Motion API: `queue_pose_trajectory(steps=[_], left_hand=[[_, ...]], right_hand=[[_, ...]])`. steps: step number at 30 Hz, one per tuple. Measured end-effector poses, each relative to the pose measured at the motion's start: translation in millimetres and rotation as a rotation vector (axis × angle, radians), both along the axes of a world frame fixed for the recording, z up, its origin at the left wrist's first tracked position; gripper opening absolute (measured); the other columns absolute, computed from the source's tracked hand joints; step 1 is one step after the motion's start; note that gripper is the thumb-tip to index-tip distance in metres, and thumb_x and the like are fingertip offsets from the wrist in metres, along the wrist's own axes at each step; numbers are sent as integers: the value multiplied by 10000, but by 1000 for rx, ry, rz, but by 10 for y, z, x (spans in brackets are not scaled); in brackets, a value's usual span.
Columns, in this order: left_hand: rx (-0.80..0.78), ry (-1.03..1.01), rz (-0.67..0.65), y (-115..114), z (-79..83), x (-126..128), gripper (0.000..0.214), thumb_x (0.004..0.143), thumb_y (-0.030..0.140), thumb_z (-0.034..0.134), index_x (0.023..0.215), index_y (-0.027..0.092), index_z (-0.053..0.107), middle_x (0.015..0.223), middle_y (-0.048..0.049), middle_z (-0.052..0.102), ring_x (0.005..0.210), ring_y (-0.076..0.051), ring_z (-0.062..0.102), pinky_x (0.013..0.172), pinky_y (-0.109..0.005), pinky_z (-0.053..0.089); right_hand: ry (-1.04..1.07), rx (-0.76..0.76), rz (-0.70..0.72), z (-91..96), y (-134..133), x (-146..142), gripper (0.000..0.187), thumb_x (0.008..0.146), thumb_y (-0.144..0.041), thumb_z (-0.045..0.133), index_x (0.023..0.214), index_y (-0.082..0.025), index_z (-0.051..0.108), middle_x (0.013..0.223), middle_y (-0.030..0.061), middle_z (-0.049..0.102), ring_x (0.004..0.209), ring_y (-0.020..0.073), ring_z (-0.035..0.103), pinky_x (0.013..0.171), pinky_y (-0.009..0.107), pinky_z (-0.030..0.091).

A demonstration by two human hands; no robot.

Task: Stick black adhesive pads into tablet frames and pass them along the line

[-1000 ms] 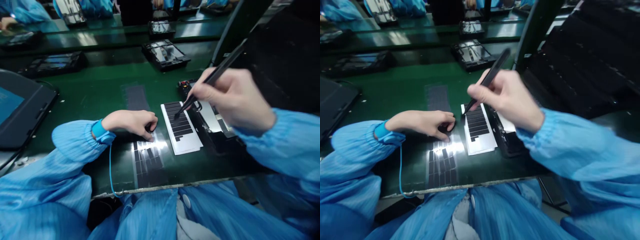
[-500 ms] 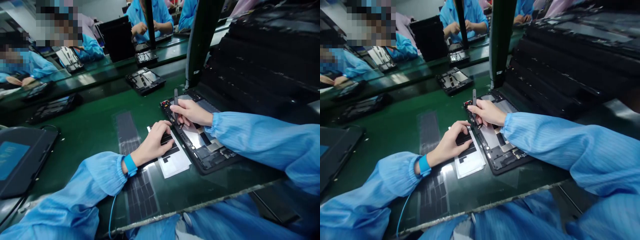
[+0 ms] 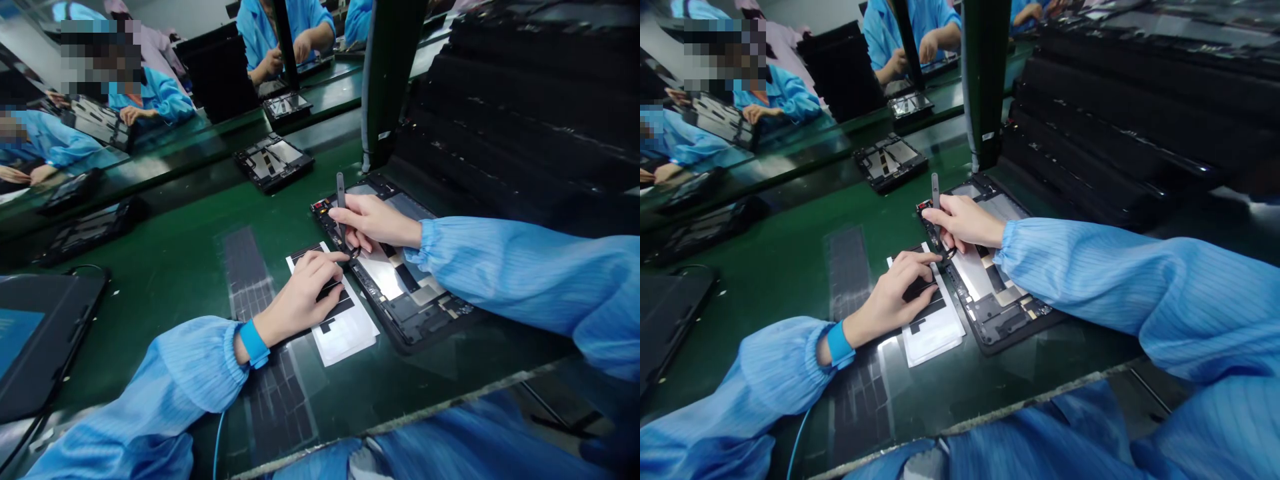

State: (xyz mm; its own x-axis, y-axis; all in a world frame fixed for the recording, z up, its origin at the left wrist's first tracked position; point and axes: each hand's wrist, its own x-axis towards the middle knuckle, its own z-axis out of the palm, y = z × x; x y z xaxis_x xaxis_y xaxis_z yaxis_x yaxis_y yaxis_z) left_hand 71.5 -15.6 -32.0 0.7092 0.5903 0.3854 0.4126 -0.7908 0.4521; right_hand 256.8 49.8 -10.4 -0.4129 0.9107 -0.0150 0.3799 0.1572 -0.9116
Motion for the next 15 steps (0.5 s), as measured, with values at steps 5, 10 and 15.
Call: queue_pose_trajectory(steps=[5, 10, 15], left_hand=[[27, 62, -48, 1, 1, 4, 120, 856, 81, 399, 795, 177, 435, 1106, -75, 597, 1003, -186, 495, 890, -378, 414], [80, 135, 19, -10, -6, 27, 131, 850, 96, 409, 954, 165, 449, 1247, -113, 524, 1104, -224, 448, 948, -437, 414], [160, 238, -15, -72, 49, 74, 155, 834, 48, 356, 888, 145, 464, 1196, -153, 548, 1077, -230, 476, 923, -433, 457]], right_hand=[[-31, 33, -25, 24, -44, -16, 184, 914, -282, 434, 772, -167, 421, 419, -61, 513, 253, 61, 431, 255, 148, 298], [19, 65, -54, 18, -74, -14, 172, 913, -314, 436, 815, -174, 418, 427, -66, 518, 249, 62, 423, 248, 148, 282], [81, 40, -47, -20, -56, -8, 168, 924, -313, 412, 830, -177, 386, 437, -59, 528, 246, 69, 428, 244, 150, 277]])
